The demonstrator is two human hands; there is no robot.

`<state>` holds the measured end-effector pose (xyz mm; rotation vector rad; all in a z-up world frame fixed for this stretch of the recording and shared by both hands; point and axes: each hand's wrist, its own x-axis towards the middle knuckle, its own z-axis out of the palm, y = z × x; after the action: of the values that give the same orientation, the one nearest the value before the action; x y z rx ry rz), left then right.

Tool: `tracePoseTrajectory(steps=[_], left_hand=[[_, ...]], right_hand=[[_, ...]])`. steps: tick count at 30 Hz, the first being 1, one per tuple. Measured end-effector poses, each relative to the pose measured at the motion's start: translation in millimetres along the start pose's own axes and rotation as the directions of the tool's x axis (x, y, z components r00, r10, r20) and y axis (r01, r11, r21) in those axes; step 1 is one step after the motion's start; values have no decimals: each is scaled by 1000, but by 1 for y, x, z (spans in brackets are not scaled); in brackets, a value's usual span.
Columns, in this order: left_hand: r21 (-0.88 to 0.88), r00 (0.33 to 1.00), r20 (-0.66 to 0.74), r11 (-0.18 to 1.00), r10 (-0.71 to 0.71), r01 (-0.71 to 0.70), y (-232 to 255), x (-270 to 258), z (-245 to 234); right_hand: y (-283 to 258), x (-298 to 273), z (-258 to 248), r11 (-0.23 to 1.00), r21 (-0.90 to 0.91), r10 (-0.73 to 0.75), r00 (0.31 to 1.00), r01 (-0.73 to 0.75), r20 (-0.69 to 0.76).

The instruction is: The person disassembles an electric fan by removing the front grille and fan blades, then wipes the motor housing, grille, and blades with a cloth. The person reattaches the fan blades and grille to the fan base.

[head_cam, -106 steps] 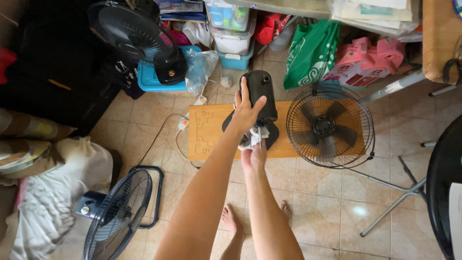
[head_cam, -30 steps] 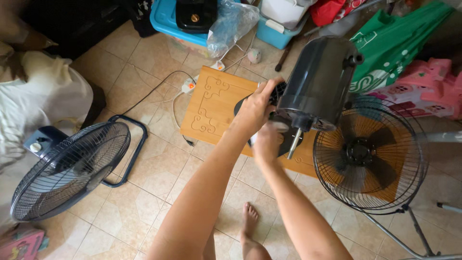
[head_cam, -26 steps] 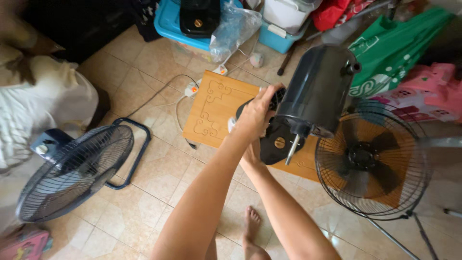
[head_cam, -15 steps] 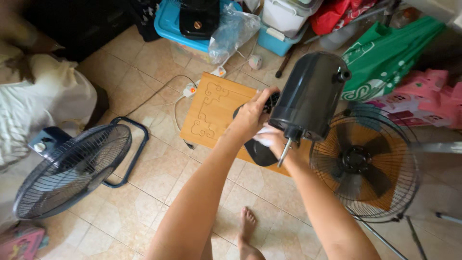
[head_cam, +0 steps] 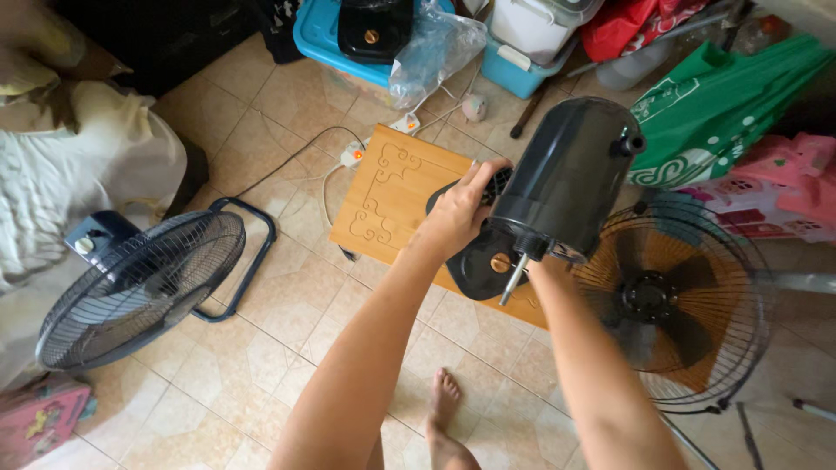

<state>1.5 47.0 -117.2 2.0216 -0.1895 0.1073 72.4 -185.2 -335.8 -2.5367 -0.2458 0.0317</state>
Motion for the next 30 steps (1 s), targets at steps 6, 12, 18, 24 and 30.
tracePoseTrajectory(steps=[6, 12, 18, 24, 30], left_hand=[[-14, 998, -39, 998, 53, -54, 0, 0, 2], [-13, 999, 18, 999, -31, 31, -8, 1, 2], [24, 1000, 2, 999, -24, 24, -12, 1, 3], [-41, 995, -68, 996, -76, 73, -20, -5, 15], [-54, 999, 11, 998, -40, 40, -26, 0, 15]], right_hand=[[-6, -98, -12, 942, -329, 46, 997, -63, -57], [-64, -168, 2, 949, 48, 314, 923, -311, -221], [-127, -179, 21, 992, -20, 125, 987, -123, 100], [-140, -86, 61, 983, 78, -177, 978, 169, 109], [-109, -60, 73, 936, 144, -348, 910, 323, 225]])
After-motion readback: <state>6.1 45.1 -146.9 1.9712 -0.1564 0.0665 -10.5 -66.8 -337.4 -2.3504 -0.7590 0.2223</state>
